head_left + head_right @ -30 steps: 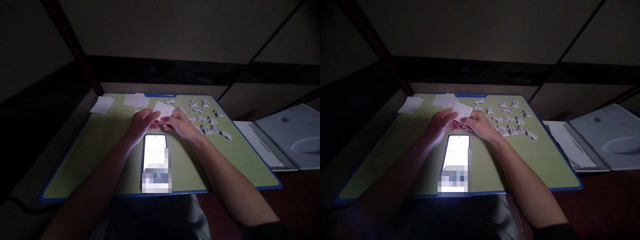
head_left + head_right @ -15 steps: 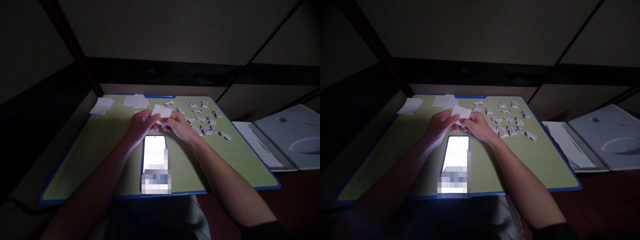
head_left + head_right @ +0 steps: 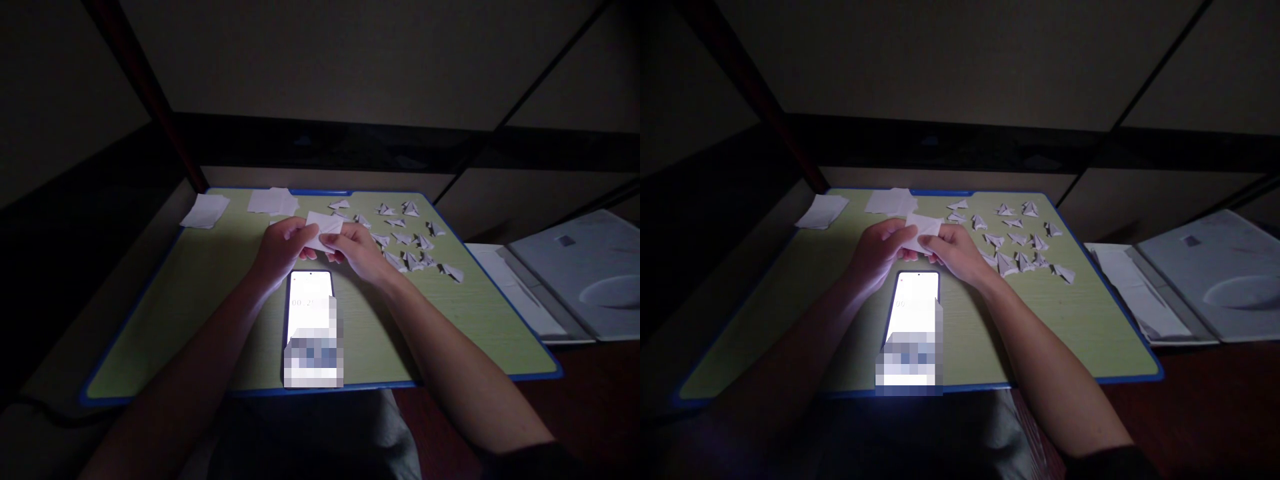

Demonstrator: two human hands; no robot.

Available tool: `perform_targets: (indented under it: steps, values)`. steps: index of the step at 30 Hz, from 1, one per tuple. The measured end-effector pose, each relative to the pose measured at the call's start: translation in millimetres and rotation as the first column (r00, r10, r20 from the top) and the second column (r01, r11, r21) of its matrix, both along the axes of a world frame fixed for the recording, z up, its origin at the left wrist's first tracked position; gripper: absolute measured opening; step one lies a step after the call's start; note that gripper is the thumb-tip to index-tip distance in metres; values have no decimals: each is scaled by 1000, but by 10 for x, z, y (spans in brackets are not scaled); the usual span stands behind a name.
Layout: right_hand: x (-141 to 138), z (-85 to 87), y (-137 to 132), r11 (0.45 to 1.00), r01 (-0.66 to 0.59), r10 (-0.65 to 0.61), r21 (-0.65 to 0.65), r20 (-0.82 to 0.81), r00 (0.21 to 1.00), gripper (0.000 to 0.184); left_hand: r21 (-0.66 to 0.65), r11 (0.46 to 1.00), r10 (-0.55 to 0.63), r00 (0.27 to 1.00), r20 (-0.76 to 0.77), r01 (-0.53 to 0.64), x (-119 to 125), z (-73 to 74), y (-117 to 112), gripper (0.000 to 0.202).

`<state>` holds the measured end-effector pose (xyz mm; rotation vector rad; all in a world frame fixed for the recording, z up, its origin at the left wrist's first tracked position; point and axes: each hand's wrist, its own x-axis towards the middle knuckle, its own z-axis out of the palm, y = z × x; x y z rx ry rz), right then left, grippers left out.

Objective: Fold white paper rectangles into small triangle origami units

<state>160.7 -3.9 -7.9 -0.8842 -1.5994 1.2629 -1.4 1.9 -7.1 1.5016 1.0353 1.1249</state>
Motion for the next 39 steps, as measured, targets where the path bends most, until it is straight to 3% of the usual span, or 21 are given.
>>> perform_targets:
  steps: [8,19,27,39]
  values:
    - [-4,-17,14,1000,11,-12,-14,-40,999,18,-10,1000,14,1000,15,-14,15,12,-16,17]
    - [0,-39,-1,998,57,-57,11,-8,998,23,-8,1000,18,999,41,-18,7,-8,5,16]
    - [-9,-106,24,998,41,-38,43,-75,996,27,25,998,49,998,34,-50,32,9,-2,14]
    - [-8,-114,55,998,43,-38,43,-102,994,22,50,998,46,997,67,-49,36,-10,11,14]
